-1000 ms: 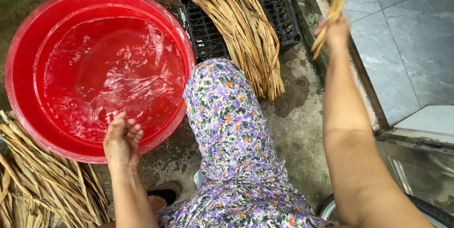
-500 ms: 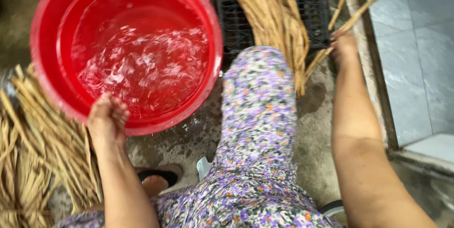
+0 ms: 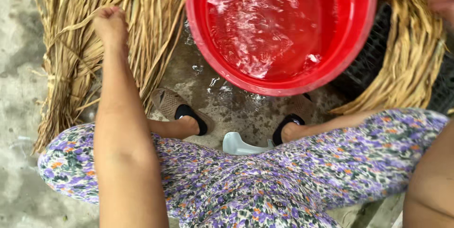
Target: The person sits on a low stool and washes bundles of dried tobacco leaves in a red basin of water. They dip each bundle into the water, rub and squeeze the leaves, then place the washed bundle on the wet concrete ground beside the basin.
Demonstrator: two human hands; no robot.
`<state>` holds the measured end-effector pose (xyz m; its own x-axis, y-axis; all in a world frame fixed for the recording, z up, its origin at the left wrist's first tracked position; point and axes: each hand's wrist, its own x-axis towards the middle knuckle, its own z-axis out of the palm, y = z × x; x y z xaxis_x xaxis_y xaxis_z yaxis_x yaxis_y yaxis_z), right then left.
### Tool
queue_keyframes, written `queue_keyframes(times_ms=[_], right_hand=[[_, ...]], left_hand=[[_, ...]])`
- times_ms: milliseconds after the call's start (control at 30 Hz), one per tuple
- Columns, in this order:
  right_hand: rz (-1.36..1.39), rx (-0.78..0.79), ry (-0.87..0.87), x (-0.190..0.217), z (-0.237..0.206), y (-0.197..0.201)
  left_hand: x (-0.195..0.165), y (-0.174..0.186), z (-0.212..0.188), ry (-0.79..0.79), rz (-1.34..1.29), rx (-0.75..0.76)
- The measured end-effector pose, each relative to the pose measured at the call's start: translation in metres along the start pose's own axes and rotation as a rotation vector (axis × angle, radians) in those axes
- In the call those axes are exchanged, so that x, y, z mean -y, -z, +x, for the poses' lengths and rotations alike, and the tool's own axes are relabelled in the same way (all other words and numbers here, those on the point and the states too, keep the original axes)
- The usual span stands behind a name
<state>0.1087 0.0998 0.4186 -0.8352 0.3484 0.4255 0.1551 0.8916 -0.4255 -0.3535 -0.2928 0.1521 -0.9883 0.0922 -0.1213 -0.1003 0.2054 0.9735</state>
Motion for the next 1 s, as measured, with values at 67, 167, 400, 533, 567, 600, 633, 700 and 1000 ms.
queue_keyframes(times_ms=[67,167,400,533,567,600,633,700,1000], right_hand=[[-0.015,0.186,-0.061,0.016,0.005,-0.023],[0.014,0.406,-0.187,0.016,0.004,-0.050],[-0.035,0.531,-0.307,-0.012,0.021,-0.075],[-0.145,0.630,-0.314,-0.011,0.028,-0.086],[-0.157,0.654,-0.338,-0.010,0.030,-0.089],[-0.169,0.677,-0.363,-0.009,0.031,-0.092],[-0.158,0.694,-0.368,-0.008,0.033,-0.094],[-0.136,0.721,-0.374,-0.008,0.035,-0.098],[-0.124,0.808,-0.436,-0.013,0.037,-0.096]], left_hand=[[0.035,0.014,-0.003,-0.058,0.390,-0.067],[0.085,0.015,-0.029,0.115,0.944,-0.052],[0.125,0.000,-0.085,0.252,1.218,0.118],[0.140,-0.017,-0.092,0.479,1.355,0.219],[0.147,-0.020,-0.094,0.474,1.370,0.223],[0.155,-0.022,-0.094,0.467,1.385,0.228],[0.162,-0.023,-0.095,0.443,1.401,0.218],[0.176,-0.025,-0.096,0.393,1.430,0.191],[0.148,0.008,-0.078,0.499,1.162,0.395]])
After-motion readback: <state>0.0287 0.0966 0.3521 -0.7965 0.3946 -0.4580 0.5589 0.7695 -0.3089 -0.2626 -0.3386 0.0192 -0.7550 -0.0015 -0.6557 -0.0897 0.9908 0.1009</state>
